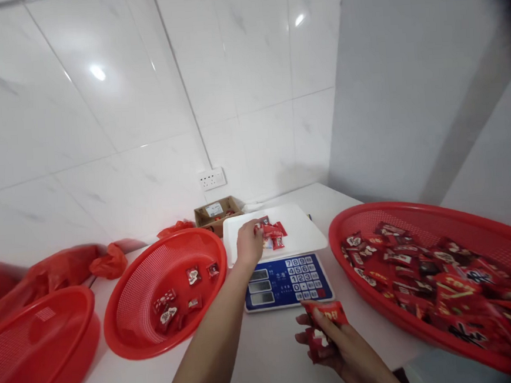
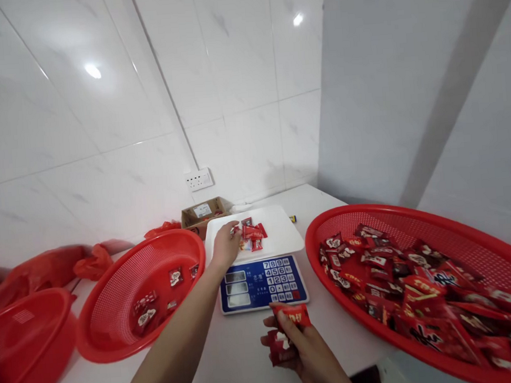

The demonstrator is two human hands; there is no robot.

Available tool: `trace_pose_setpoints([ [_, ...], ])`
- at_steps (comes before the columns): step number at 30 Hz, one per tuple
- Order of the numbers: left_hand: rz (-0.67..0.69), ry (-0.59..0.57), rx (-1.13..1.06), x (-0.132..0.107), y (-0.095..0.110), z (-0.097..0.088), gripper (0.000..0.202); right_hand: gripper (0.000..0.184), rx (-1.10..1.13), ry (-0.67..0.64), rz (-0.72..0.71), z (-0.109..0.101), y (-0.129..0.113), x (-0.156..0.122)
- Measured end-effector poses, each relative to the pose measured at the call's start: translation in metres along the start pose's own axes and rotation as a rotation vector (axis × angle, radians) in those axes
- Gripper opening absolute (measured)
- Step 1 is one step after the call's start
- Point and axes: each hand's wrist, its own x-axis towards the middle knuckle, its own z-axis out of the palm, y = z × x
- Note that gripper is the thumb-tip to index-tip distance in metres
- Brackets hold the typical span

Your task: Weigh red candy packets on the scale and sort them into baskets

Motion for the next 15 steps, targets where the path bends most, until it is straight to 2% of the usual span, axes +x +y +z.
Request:
trace_pose_setpoints([
  [3, 0.037, -0.023, -0.003, -0.027, 0.007, -0.003, 0.027, 0.051, -0.091, -0.030, 0.002, -0.009, 0.001, 0.000],
  [6, 0.054, -0.140, -0.043, -0.077, 0.021, -0.010, 0.028, 0.053, -0.249, -0.068, -0.039, -0.011, 0.002, -0.002],
  [7, 0.059, -0.219, -0.062, -0.095, 0.026, -0.013, 0.028, 0.050, -0.334, -0.102, -0.035, -0.011, 0.002, -0.002],
  [9, 0.026, -0.486, -0.126, -0.128, 0.033, -0.018, 0.030, 0.043, -0.492, -0.190, -0.007, -0.008, 0.003, -0.003],
  [11, -0.036, -0.627, -0.163, -0.152, 0.036, -0.021, 0.024, 0.035, -0.579, -0.282, 0.021, -0.004, 0.004, -0.003],
  [12, -0.071, -0.646, -0.180, -0.160, 0.036, -0.023, 0.020, 0.030, -0.604, -0.324, 0.031, -0.002, 0.005, -0.002],
  [15, -0.181, -0.567, -0.263, -0.171, 0.030, -0.029, 0.012, 0.021, -0.625, -0.426, 0.018, 0.003, 0.007, 0.001],
])
